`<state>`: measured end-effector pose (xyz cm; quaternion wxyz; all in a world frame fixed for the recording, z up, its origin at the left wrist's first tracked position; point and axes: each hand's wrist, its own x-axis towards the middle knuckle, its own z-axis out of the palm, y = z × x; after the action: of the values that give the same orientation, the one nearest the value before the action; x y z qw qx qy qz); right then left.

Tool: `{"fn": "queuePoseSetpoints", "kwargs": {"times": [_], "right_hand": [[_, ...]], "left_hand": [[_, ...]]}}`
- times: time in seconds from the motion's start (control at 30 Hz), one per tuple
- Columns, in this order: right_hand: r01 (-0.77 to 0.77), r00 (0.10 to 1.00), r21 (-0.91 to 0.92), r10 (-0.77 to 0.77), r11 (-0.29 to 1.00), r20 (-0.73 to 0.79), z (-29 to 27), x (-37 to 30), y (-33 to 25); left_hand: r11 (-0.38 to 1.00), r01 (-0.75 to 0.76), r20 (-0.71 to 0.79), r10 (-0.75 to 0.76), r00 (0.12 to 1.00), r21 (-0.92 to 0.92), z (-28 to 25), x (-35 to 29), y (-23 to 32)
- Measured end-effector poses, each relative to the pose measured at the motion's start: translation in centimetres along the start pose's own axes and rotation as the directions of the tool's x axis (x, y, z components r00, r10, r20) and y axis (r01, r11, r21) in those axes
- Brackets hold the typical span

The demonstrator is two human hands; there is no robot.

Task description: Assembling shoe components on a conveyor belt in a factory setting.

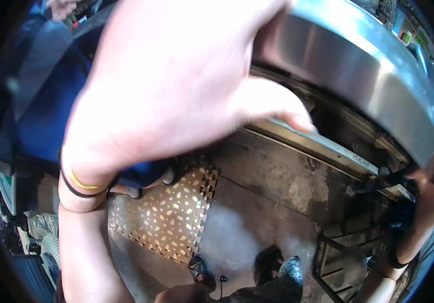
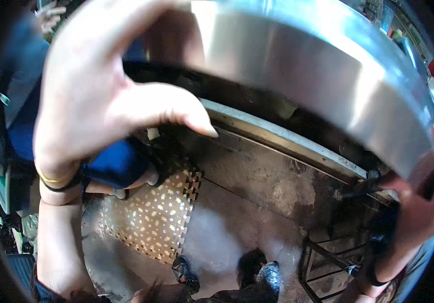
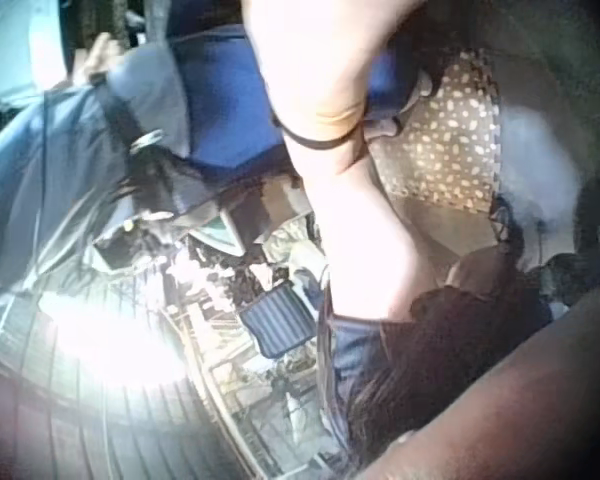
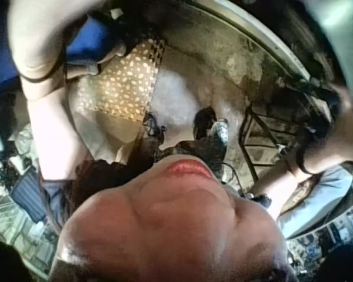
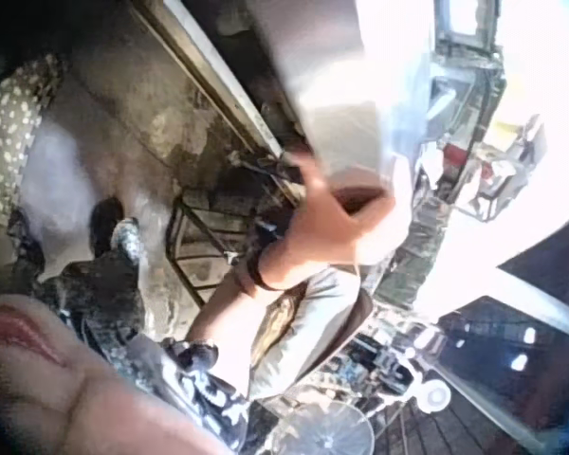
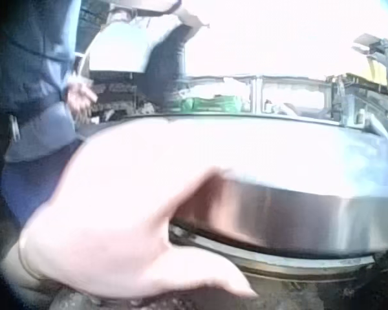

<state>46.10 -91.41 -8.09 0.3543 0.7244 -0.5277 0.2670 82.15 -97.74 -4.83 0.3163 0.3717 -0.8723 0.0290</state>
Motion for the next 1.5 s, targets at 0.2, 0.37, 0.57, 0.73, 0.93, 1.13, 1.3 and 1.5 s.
{"fn": "queuePoseSetpoints", "kwargs": {"times": [0.2, 0.37, 0.57, 0.73, 0.93, 1.13, 1.3, 1.5], "right_hand": [[0.051, 0.999, -0.072, -0.051, 0.996, -0.001, -0.5, 1.1, -1.6], [-0.03, 0.999, -0.024, 0.03, 0.999, 0.013, -1.4, 1.5, -1.7], [-0.108, 0.981, 0.186, 0.074, 0.977, 0.182, -2.6, 2.2, -0.9], [-0.19, 0.937, 0.285, 0.087, 0.939, 0.34, -4.5, 4.5, -0.2], [-0.205, 0.887, 0.493, -0.052, 0.846, 0.459, -5.9, 8.8, 3.5], [-0.291, 0.848, 0.453, 0.008, 0.842, 0.53, 1.3, 14.6, 9.8], [-0.344, 0.748, 0.432, -0.035, 0.834, 0.663, 8.0, 19.3, 9.1], [-0.199, 0.801, 0.714, -0.308, 0.672, 0.513, 18.9, 29.5, -0.2]], "left_hand": [[0.976, -0.032, -0.077, 0.05, 0.996, 0.216, -1.4, -0.6, -0.3], [0.977, 0.029, -0.112, -0.005, 0.994, 0.212, -1.6, 0.2, 0.2], [0.974, 0.138, -0.056, -0.13, 0.99, 0.178, -2.8, 1.9, 1.2], [0.953, 0.244, -0.036, -0.242, 0.97, 0.181, -4.3, 4.7, 2.9], [0.885, 0.45, 0.25, -0.466, 0.849, 0.122, -3.2, 12.8, 1.0], [0.794, 0.576, 0.182, -0.607, 0.774, 0.196, 3.7, 15.7, -2.7], [0.76, 0.598, 0.23, -0.648, 0.726, 0.256, 3.1, 16.8, -2.3], [0.75, 0.605, 0.223, -0.658, 0.719, 0.267, 2.3, 17.3, -2.9]]}}
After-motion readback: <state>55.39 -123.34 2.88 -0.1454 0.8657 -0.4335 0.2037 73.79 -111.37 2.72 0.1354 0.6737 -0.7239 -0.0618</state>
